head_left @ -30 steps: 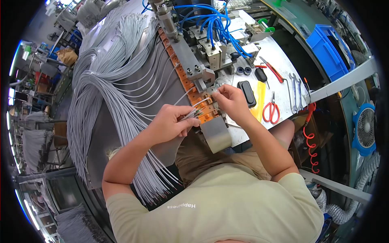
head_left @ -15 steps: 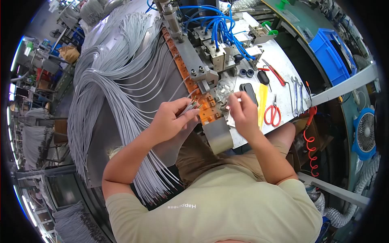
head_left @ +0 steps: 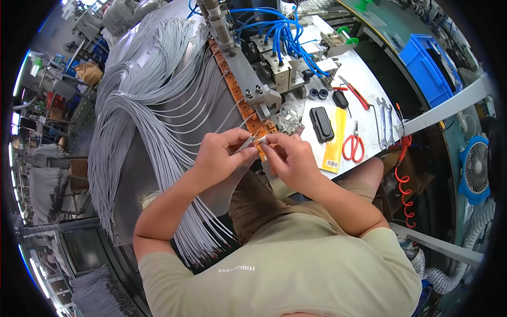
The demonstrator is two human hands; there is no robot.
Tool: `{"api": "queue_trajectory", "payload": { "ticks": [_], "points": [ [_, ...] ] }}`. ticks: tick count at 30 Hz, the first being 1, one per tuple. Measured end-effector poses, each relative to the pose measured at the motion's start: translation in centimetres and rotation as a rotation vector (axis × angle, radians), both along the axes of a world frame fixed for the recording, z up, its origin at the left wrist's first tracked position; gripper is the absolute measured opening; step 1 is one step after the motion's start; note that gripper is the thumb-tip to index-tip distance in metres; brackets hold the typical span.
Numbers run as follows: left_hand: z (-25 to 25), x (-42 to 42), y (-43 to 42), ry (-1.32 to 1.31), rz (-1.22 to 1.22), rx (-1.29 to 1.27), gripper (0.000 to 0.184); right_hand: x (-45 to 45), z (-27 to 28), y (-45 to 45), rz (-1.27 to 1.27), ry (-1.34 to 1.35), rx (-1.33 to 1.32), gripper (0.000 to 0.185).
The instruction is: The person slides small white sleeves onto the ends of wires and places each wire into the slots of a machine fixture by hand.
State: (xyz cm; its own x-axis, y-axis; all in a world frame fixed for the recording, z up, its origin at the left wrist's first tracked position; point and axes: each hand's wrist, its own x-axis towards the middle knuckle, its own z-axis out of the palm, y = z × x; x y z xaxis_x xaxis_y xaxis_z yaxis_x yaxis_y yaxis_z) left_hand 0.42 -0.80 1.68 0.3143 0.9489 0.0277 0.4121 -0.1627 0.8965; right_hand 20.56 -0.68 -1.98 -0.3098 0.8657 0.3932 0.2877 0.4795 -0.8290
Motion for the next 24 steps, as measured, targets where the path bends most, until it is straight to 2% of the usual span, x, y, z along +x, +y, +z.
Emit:
{"api": "queue_trajectory", "payload": {
  "ticks": [3,7,10,15,18,23,24],
  "points": [
    [-0.2,-0.1,0.2,-0.042,0.028,0.017,0.015,-0.1,0.3,-0.1,0.014,-0.002,-0.005,0.007],
    [-0.2,-0.5,0.2,0.06,0.008,0.068,0.018,-0.4,0.1,0.1,0.012,0.001,0.068,0.005],
    [0.1,-0.5,0.2,0.103,-0.022,0.031,0.013,-0.2,0.0,0.3,0.058,-0.023,-0.066,0.007],
    [0.9,-0.1,0.2,0.102,-0.102,-0.027,0.012,1.0,0.2,1.5,0.161,-0.052,-0.057,0.01],
    [0.6,-0.4,0.3,-0.08,-0.074,-0.224,0.013,1.4,-0.6,2.7,0.236,-0.089,0.255,0.015],
    [0.2,-0.1,0.1,-0.124,-0.066,-0.23,0.015,0.7,-0.7,2.2,0.145,-0.062,0.263,0.017],
    [0.3,0.0,-0.1,0.065,-0.013,0.011,0.015,0.6,-0.9,2.2,0.08,-0.091,0.297,0.016]
  ]
}}
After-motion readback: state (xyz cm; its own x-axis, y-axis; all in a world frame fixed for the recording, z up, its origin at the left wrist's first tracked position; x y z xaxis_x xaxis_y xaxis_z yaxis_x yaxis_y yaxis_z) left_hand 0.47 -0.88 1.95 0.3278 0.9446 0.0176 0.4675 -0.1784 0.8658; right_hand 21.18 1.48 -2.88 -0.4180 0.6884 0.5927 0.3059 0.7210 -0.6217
